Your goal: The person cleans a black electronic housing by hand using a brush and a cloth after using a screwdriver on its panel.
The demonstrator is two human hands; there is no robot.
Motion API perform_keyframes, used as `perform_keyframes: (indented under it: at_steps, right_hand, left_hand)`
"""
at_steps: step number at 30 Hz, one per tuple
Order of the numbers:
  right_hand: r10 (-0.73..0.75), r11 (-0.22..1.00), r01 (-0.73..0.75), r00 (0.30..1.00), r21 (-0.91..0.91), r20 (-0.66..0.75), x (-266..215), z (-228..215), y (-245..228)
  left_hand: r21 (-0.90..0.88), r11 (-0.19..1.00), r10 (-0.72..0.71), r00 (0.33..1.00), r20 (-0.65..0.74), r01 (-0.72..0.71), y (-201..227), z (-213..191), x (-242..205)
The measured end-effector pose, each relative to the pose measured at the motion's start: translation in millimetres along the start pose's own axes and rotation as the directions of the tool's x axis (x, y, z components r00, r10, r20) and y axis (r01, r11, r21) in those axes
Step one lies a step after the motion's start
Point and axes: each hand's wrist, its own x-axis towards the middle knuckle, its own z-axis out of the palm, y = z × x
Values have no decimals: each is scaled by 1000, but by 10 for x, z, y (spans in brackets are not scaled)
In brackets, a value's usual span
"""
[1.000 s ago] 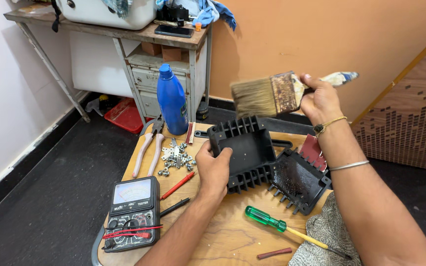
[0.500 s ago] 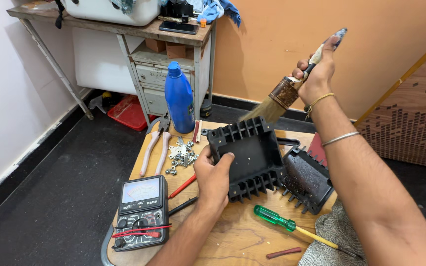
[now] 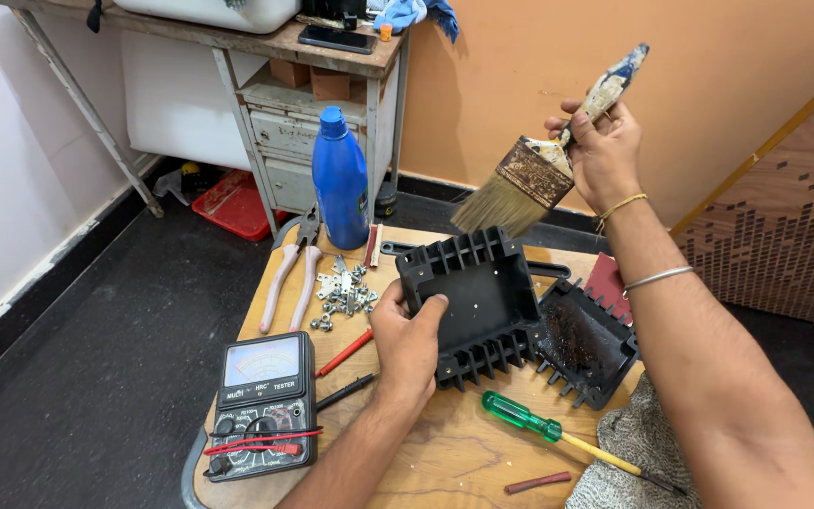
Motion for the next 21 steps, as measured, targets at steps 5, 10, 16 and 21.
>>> perform_keyframes:
  at_steps: [5, 10, 16, 21]
  right_hand:
    - [-42, 986, 42, 999, -164, 4, -145, 266, -169]
    - [-36, 939, -11, 991, -343, -130, -198, 382, -265]
    - [78, 997, -76, 994, 31, -71, -108, 354, -199]
    - [123, 981, -125, 992, 149, 21, -138, 419, -288]
  left_hand:
    - [9, 1000, 8, 1000, -13, -8, -37, -22, 22]
    - [23, 1000, 8, 1000, -24, -7, 3, -27, 26]
    - [24, 998, -49, 998, -37, 50, 34, -30, 17]
    - [-40, 998, -58, 998, -26, 57, 51, -46, 13]
